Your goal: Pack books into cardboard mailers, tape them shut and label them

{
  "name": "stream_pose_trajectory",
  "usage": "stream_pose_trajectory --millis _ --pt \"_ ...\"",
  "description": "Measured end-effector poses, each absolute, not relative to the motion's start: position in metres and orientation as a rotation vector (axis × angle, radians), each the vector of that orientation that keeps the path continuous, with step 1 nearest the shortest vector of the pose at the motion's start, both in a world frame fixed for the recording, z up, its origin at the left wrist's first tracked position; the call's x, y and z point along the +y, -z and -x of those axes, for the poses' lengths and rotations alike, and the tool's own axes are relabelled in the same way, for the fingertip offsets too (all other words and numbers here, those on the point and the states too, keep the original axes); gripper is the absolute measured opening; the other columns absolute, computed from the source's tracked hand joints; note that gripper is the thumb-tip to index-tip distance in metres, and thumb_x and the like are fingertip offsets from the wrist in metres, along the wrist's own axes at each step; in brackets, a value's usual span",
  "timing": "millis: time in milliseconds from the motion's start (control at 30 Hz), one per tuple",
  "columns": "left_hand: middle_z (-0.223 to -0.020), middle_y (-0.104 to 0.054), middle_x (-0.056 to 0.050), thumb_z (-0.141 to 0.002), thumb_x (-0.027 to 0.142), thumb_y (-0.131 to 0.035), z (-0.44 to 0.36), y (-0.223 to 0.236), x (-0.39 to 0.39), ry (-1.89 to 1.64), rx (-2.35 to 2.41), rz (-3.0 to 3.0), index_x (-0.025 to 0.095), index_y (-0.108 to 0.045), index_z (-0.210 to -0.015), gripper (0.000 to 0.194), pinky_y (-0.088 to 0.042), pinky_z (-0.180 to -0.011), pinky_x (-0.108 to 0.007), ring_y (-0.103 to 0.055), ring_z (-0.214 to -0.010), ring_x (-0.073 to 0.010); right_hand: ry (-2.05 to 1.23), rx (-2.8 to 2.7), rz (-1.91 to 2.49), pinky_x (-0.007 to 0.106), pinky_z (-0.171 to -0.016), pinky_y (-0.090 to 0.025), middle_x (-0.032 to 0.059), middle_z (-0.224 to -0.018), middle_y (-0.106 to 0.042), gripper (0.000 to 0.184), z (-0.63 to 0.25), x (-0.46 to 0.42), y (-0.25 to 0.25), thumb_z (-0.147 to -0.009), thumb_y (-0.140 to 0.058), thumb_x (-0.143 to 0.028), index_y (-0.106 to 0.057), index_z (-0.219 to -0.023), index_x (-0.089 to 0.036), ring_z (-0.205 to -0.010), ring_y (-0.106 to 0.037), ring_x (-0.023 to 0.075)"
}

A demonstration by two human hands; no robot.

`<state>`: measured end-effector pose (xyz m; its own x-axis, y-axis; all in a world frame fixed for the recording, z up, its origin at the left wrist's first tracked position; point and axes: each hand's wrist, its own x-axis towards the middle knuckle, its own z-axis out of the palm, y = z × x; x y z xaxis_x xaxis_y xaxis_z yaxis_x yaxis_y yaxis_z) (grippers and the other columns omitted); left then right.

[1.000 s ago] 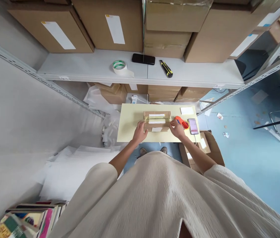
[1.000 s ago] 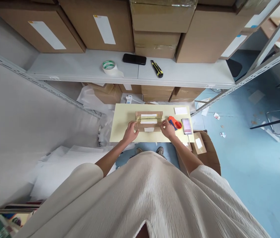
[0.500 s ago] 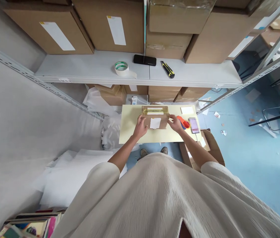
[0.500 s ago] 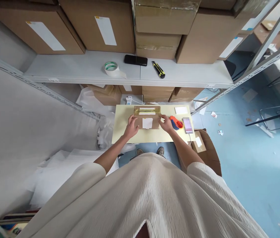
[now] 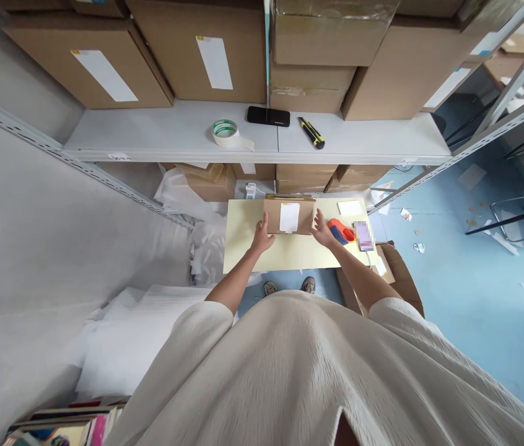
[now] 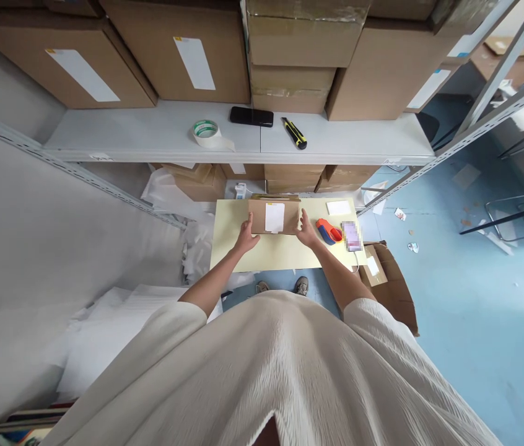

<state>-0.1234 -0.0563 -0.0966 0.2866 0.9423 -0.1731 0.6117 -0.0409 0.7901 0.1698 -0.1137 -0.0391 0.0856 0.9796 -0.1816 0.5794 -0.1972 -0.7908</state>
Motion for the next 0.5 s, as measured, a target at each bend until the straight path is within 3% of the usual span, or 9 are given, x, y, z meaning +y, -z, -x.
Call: stream_pose_trajectory --millis 133,233,333,500 --pt "-0.164 -0.054 -0.019 -0.090 0.018 -0.074 0.122 0.106 -0.062 -0.442 1.422 -1.780 0.026 -0.029 -0.184 0.105 -0.055 -0.125 -0.052 -0.059 -0.154 -0.0360 -1.039 -1.458 1.843 0.056 -0.123 -0.055 0.0154 -0.156 -0.068 0.089 -0.163 -0.120 0.057 -0.091 -0.076 -0.050 -0.049 -0.173 -0.027 -0.148 -0.063 0.0326" --pt "-0.160 -0.059 -0.020 -0.094 0.024 -0.074 0.118 0.103 -0.057 -0.378 1.490 -1.822 0.025 -0.044 -0.177 0.089 -0.054 -0.126 -0.054 -0.062 -0.150 -0.0390 -1.018 -1.440 1.857 0.055 -0.127 -0.052 0.0129 -0.155 -0.070 0.073 -0.163 -0.112 0.065 -0.092 -0.074 -0.047 -0.061 -0.161 -0.028 -0.145 -0.064 0.0316" --pt "-0.156 -0.063 -0.023 -0.096 0.028 -0.073 0.117 0.099 -0.054 -0.311 1.525 -1.868 0.021 -0.046 -0.174 0.083 -0.054 -0.123 -0.058 -0.065 -0.144 -0.0429 -1.003 -1.423 1.907 0.055 -0.128 -0.050 0.0155 -0.154 -0.069 0.066 -0.167 -0.106 0.071 -0.089 -0.075 -0.044 -0.068 -0.152 -0.025 -0.143 -0.065 0.0330" --pt "-0.140 -0.071 -0.024 -0.100 0.031 -0.070 0.126 0.097 -0.065 -0.267 1.544 -1.971 0.018 -0.047 -0.172 0.077 -0.055 -0.116 -0.054 -0.071 -0.134 -0.0416 -0.955 -1.398 1.942 0.053 -0.122 -0.056 0.0130 -0.146 -0.073 0.058 -0.171 -0.113 0.077 -0.090 -0.069 -0.041 -0.071 -0.146 -0.026 -0.135 -0.070 0.0306"
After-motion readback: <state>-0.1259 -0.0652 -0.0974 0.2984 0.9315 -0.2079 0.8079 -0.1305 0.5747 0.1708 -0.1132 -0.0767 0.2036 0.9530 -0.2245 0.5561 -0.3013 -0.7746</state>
